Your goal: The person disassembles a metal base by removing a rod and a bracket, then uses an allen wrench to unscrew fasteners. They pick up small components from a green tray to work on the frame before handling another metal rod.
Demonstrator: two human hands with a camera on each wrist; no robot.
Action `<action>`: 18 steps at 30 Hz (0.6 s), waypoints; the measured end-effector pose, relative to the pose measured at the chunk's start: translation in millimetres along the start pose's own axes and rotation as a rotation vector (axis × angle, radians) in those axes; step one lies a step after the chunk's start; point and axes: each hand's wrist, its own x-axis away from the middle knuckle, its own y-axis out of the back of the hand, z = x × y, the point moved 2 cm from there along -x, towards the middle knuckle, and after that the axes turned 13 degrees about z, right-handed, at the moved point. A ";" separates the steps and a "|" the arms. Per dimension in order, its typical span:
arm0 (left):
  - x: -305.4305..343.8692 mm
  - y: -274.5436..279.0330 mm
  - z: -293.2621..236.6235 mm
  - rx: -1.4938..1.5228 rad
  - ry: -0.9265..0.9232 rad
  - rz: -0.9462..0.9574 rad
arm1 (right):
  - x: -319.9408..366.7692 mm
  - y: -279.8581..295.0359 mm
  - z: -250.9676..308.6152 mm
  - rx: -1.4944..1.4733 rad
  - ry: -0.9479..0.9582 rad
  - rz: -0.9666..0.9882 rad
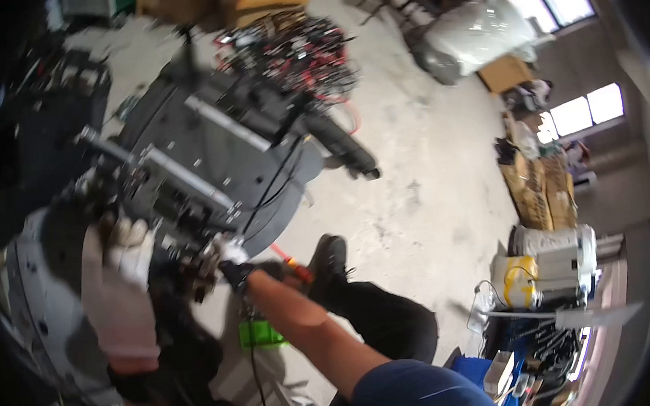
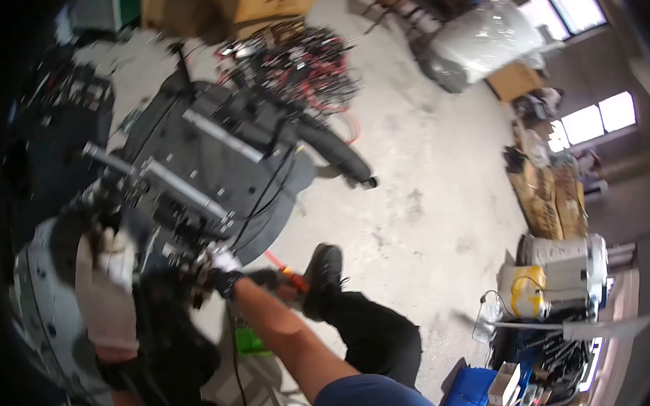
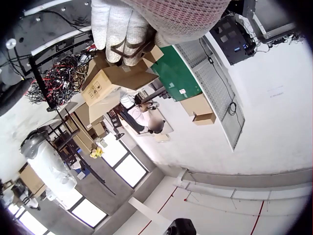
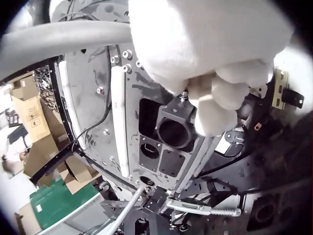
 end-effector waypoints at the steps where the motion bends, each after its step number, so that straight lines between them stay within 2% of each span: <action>1: -2.6 -2.2 9.6 0.694 0.098 0.037 | 51.3 16.2 47.5 -0.419 -0.143 0.106; 2: -2.8 -5.9 7.2 0.706 0.086 0.067 | 52.8 11.6 47.6 -0.710 -0.011 0.102; 3: -2.2 -5.0 6.1 0.669 0.107 0.011 | 50.4 11.5 49.1 -0.853 -0.060 0.126; 5: -2.5 -1.7 4.4 0.624 0.129 -0.050 | 47.9 9.7 42.8 -0.892 -0.002 0.147; 9: -2.4 -11.2 -10.6 0.725 0.185 -0.142 | 37.3 6.7 35.6 -0.910 0.031 0.131; 11: -1.6 -9.5 -4.2 0.767 0.218 -0.198 | 45.1 6.2 43.5 -1.017 0.044 0.128; 13: 5.5 9.0 15.5 0.314 0.084 0.173 | 15.4 2.7 18.5 -1.011 0.121 0.161; 14: 10.9 14.1 14.6 0.247 0.117 0.137 | -11.5 -3.9 -7.6 -1.029 0.221 0.186; 15: 9.8 5.5 7.4 0.086 0.019 0.086 | -31.1 -17.2 -33.2 -1.107 0.318 0.231; 17: -0.2 -14.9 -0.3 -0.222 -0.167 0.030 | 7.4 6.3 6.7 -0.676 0.072 0.134; 18: -1.9 -9.7 -0.5 0.283 -0.042 0.049 | 18.2 7.3 15.3 -0.577 -0.022 0.128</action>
